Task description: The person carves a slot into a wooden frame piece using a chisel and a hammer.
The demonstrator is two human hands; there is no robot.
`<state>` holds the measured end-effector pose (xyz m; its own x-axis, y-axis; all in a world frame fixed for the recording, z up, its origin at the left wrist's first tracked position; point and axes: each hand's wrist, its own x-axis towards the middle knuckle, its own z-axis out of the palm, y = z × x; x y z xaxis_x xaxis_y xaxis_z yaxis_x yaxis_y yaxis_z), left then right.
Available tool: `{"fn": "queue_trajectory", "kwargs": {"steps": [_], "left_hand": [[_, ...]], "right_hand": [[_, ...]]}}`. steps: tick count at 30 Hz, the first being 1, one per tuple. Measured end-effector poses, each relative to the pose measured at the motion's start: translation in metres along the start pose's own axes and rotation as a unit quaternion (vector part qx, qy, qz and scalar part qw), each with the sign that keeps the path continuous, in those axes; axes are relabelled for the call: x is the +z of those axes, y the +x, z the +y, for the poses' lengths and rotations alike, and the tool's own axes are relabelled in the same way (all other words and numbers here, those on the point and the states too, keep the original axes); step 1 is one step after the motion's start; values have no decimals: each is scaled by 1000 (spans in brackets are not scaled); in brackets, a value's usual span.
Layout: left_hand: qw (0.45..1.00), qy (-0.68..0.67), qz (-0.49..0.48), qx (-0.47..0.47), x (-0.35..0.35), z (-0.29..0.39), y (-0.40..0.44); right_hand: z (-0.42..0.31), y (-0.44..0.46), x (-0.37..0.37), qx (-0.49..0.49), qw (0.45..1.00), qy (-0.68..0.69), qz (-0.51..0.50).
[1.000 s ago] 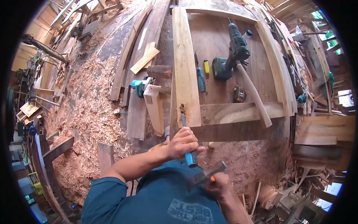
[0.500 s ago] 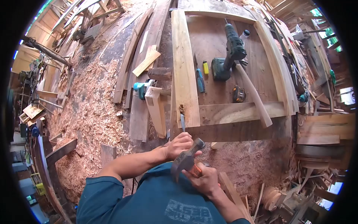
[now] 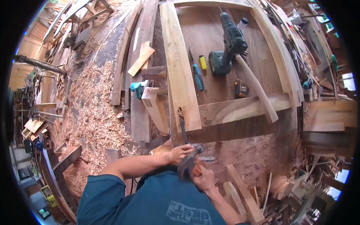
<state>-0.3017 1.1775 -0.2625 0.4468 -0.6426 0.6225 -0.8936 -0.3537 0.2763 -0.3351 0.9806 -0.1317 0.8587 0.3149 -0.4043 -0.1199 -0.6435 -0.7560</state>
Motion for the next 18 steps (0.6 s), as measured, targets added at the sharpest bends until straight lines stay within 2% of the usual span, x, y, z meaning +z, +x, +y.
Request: {"fn": "queue_trajectory", "kwargs": {"steps": [3,4,7,8,10,11,13,15,16,18], "left_hand": [[984,99,-130,73,8,-9,-16],[973,95,-202,57,-2,-7,-7],[960,55,-268,-48,-64,-9,49],[973,59,-200,-102,-92,-11,74],[952,-15,-136,-273,-137,-32,85],[950,17,-52,-308,-161,-49,87],[889,42,-80,-449,-197,-80,92],[883,-30,-58,-464,-193,-97,89],[894,-33,-51,-445,-184,-104,83],[912,-36,-35,-408,-162,-120,67]], "right_hand": [[51,17,27,21,999,18,-16],[49,14,29,6,997,69,16],[37,6,21,53,992,113,21],[42,1,22,7,982,174,65],[48,-8,6,34,962,256,83],[47,-10,0,45,949,299,92],[18,-5,-23,62,950,274,136],[-5,0,-45,84,953,249,151],[-4,1,-50,32,971,182,153],[-17,1,-56,26,979,144,139]]}}
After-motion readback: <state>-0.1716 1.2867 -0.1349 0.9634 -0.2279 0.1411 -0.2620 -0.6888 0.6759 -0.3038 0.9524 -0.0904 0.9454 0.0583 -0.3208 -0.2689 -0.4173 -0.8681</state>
